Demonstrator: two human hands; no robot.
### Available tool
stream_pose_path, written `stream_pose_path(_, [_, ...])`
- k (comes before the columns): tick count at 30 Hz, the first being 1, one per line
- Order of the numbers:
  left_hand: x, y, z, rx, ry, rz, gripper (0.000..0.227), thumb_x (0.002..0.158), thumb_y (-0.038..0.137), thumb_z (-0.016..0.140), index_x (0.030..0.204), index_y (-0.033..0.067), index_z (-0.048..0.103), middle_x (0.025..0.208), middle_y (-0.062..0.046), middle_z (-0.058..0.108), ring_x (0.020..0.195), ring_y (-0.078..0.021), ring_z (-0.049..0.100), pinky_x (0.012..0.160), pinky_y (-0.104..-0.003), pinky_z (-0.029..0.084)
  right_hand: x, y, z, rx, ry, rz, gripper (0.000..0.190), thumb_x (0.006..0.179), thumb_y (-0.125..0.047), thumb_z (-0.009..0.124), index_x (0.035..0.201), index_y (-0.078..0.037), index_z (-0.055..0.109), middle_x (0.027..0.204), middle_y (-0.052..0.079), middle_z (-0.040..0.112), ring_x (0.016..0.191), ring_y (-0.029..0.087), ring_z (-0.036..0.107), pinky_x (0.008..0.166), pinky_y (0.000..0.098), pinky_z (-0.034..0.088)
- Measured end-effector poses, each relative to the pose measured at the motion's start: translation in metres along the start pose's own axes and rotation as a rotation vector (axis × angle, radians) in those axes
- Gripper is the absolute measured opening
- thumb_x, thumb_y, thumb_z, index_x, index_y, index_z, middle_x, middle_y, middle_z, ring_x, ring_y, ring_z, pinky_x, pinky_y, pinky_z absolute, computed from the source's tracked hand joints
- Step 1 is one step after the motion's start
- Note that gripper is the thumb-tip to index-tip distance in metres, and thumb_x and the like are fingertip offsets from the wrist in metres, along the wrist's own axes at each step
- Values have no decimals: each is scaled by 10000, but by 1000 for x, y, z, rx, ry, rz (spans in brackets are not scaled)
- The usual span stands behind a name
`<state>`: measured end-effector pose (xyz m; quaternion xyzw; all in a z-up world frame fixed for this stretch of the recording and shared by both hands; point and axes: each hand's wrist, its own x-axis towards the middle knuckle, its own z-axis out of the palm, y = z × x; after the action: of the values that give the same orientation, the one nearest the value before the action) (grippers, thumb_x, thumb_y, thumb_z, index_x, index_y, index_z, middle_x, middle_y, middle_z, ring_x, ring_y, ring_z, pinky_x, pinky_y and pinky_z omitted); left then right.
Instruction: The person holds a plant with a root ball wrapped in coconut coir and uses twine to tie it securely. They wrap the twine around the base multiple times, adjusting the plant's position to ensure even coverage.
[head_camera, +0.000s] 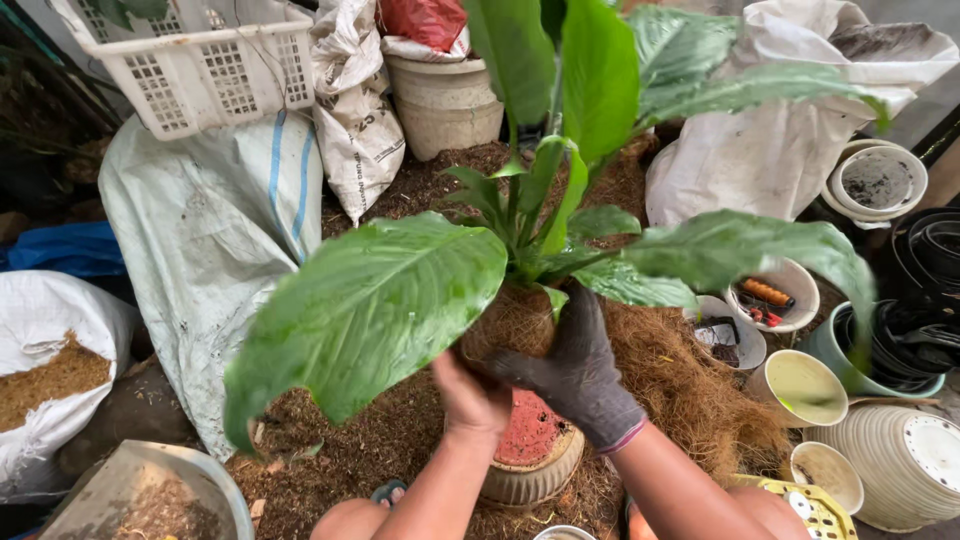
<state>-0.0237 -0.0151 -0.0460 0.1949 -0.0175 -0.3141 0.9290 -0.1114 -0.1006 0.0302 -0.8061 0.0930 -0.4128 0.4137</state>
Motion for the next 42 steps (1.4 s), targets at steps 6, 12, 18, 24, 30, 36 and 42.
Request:
stream_pose_path(6, [20, 37, 19, 82, -99, -317, 788, 820, 710, 499, 1384, 169, 595, 1296, -111, 667, 1180, -303, 643, 944, -516, 537, 8, 7, -34, 513, -181, 320, 948, 750, -360, 882, 1470, 9, 389, 1410, 178, 520, 1311, 306, 511, 1127, 413, 416])
stream_pose_path(12, [18, 16, 8, 220, -17, -280, 784, 843, 695, 495, 1416, 163, 537, 1312, -118, 646, 1214, -300, 626, 997, -532, 522, 17, 9, -36, 547, -212, 340, 855, 824, -336, 840, 1488, -3, 416, 1436, 173, 534, 1339, 296, 515, 1157, 408, 413])
stream_pose_path(18, [6, -1, -1, 316, 54, -215, 787, 853, 681, 498, 1453, 171, 479, 1334, -118, 626, 1250, -291, 606, 1051, -549, 506, -6, -14, -30, 944, -75, 287, 763, 897, -311, 798, 1505, -16, 444, 1462, 168, 548, 1366, 285, 518, 1188, 402, 409])
stream_pose_path(24, [5, -2, 7, 414, -109, 62, 842, 843, 669, 587, 1491, 155, 429, 1398, -114, 550, 1328, -326, 534, 1101, -594, 463, 16, -4, -28, 353, -160, 238, 718, 830, -281, 829, 1435, -26, 540, 1396, 146, 643, 1292, 266, 604, 1118, 372, 496])
stream_pose_path(30, [-1, -3, 11, 253, 4, -34, 871, 853, 740, 525, 1509, 169, 463, 1424, -102, 562, 1333, -304, 526, 1150, -542, 380, 15, 15, -13, -90, -154, 66, 950, 744, -238, 935, 1480, 25, 395, 1452, 213, 521, 1346, 335, 483, 1105, 441, 399])
stream_pose_path(36, [-4, 14, 32, 78, -7, -78, 851, 885, 758, 404, 1502, 174, 470, 1400, -84, 597, 1324, -318, 539, 1114, -548, 417, 18, 11, -23, 171, -190, 290, 954, 703, -282, 896, 1476, -15, 406, 1429, 145, 567, 1268, 235, 570, 981, 381, 556])
stream_pose_path(42, [10, 23, 21, 263, 107, -337, 857, 884, 778, 308, 1433, 159, 530, 1319, -148, 641, 1199, -298, 640, 964, -563, 536, 0, 35, -41, 172, -325, 581, 811, 675, -255, 935, 1358, 0, 578, 1225, 235, 697, 1045, 322, 647, 852, 441, 574])
